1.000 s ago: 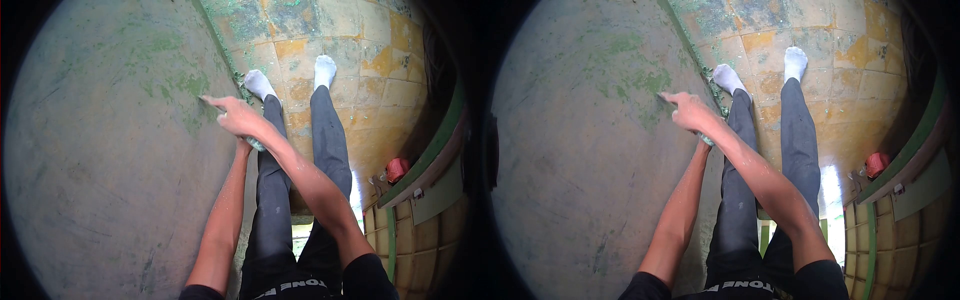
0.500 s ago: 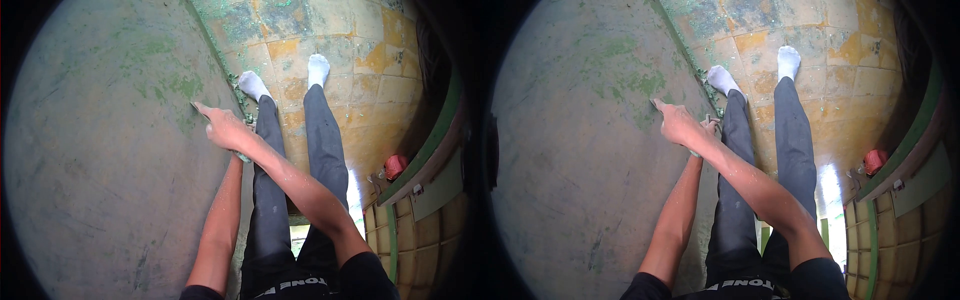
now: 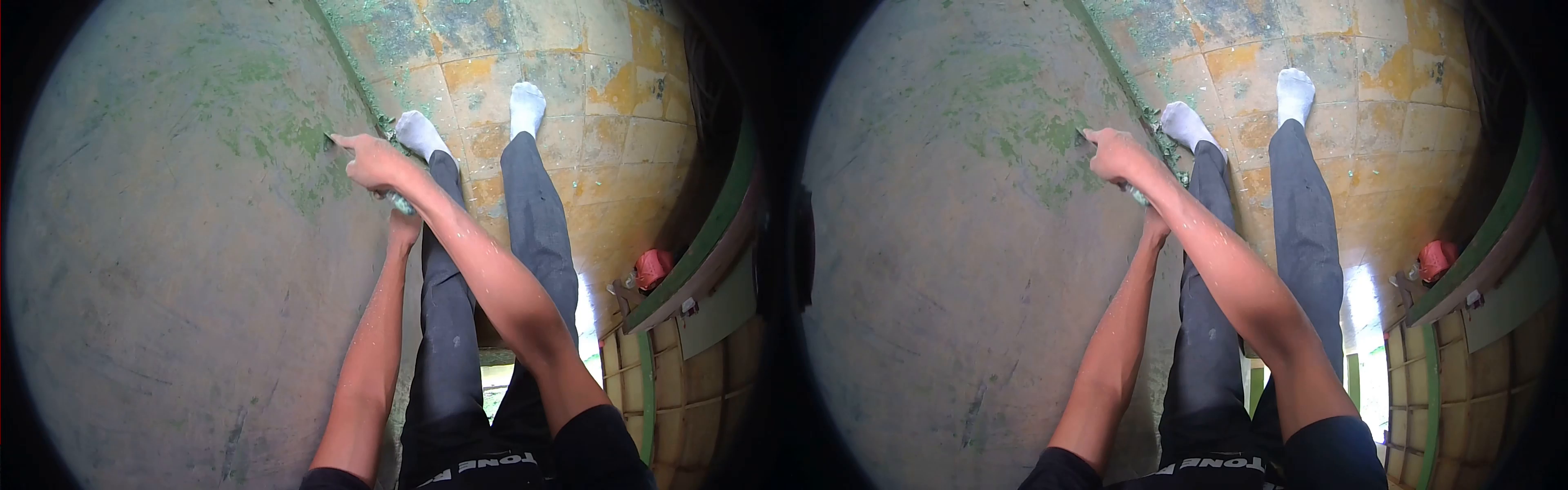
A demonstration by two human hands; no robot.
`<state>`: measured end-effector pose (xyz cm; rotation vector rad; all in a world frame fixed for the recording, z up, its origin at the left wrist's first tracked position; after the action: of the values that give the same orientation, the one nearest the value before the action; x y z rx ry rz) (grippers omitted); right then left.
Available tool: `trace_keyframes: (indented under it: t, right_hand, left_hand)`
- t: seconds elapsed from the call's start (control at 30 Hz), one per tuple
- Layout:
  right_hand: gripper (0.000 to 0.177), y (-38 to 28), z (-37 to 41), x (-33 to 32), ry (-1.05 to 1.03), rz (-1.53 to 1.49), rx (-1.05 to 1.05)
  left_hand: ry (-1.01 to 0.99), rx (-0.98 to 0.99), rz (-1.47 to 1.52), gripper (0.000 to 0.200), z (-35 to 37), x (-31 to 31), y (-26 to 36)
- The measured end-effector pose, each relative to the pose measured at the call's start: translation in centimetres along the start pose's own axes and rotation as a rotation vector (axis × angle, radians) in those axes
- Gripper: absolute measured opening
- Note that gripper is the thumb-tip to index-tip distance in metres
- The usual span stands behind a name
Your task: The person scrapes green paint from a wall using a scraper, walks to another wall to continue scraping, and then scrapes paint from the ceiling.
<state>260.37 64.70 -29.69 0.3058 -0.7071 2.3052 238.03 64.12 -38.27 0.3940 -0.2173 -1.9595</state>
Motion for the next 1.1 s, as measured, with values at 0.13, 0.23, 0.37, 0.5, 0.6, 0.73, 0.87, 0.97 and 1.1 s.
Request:
trace_keyframes:
  t: [0.13,0.23,0.37,0.5,0.6,0.73,0.87,0.97,1.1]
  right_hand:
    - [0.068,-1.2,2.3,1.3,0.431,0.154,-0.662]
    - [0.069,1.3,-0.7,-0.2,0.110,-0.025,-0.129]
    - [0.073,1.5,0.3,1.2,0.077,-0.068,-0.252]
    - [0.072,2.4,-0.4,0.9,-0.003,-0.014,-0.135]
    - [0.072,2.5,-0.7,0.8,-0.007,0.014,-0.116]
    - [0.069,2.4,-1.5,1.1,0.218,0.051,-0.267]
    - [0.069,2.5,-1.7,-0.1,0.105,0.046,-0.065]
    - [0.070,3.4,-2.2,0.9,0.121,0.088,-0.147]
    - [0.071,2.8,-1.0,0.1,0.003,0.107,-0.063]
  left_hand:
    - [0.075,0.119,-0.015,0.063,-0.9,0.3,0.2]
    - [0.111,0.130,0.038,0.059,-0.5,-0.2,0.7]
    - [0.339,0.396,-0.211,0.063,-2.5,1.6,-5.6]
    - [0.073,0.240,-0.240,0.057,-5.3,4.8,-9.5]
    - [-0.037,0.015,-0.100,0.053,-3.2,2.0,-4.3]
    - [0.131,0.331,-0.133,0.066,-1.5,1.1,-3.7]
    - [0.104,0.157,-0.038,0.055,-0.3,-1.4,2.2]
    - [0.047,0.029,-0.185,0.045,-2.8,1.0,-3.0]
    - [0.066,0.176,-0.054,0.050,-0.6,-0.2,2.3]
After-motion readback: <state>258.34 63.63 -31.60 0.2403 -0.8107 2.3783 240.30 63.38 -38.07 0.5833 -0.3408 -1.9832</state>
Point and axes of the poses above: each hand's wrist, its own z-axis away from the middle knuckle, its own x-axis out of the palm, y = z × x, the point moved 10 cm from there along -z, towards the middle knuckle, and after that the axes turned 4 degrees about -y, right-handed, at the moved point
